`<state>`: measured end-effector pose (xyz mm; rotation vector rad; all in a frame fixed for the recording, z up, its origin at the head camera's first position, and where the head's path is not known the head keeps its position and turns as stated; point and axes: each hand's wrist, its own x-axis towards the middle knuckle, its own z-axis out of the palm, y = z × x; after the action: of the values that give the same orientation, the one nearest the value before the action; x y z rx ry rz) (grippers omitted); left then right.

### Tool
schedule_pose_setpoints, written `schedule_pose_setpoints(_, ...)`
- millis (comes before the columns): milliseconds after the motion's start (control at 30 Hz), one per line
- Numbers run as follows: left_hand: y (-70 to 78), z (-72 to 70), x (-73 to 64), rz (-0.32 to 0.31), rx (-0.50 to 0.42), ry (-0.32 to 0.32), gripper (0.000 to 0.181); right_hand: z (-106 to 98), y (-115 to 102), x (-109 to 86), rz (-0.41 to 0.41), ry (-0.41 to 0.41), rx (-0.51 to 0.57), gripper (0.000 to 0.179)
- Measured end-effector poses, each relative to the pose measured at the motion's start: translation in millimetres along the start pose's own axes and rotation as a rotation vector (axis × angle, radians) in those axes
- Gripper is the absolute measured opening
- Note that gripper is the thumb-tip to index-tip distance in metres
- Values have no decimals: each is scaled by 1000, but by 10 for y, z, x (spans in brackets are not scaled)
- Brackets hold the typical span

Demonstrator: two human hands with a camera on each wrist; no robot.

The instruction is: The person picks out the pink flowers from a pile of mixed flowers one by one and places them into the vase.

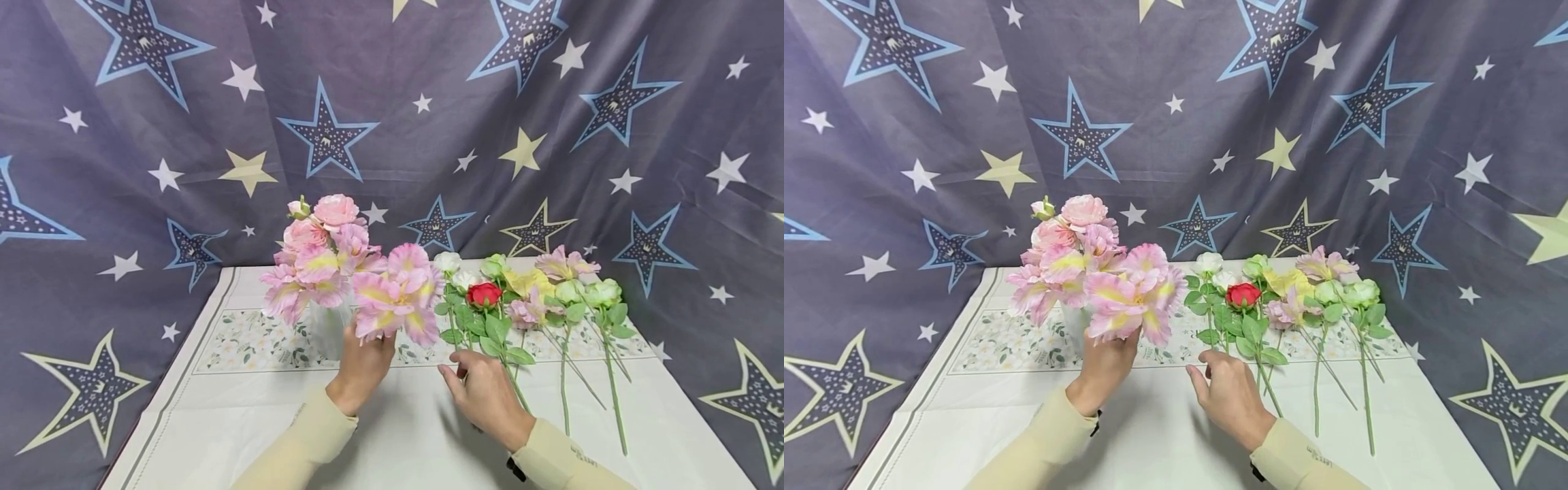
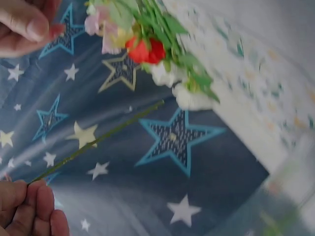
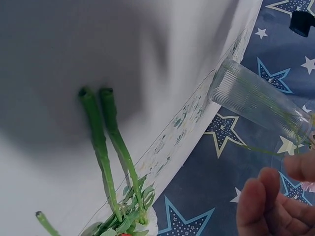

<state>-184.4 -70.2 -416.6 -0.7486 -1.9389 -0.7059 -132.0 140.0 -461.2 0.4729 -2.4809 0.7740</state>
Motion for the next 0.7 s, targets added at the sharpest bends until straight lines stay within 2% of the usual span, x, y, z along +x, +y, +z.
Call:
schedule_pose_setpoints(100,-58,-95,57,50,47,35,9,-8,1,6,11,-3,0,10)
schedule_pose_setpoints(233,-141,-194,120,10,27,103,4,-13,10,11,15,-5,-2,10)
schedule_pose_setpoints(333,-196,-258,163,-14,39,150,24,-7,21,11,11,-5,-2,10)
schedule_pose_setpoints(433,-245,-314,202,16,129,189,45,-2,27,13,6,-4,-1,10)
schedule_pose_setpoints(567,-282,-396,257,13,192,223,41,-2,30,16,8,-5,-8,13)
schedule_pose_setpoints(700,-319,-484,306,-47,174,217,17,-9,24,15,13,-8,-12,13)
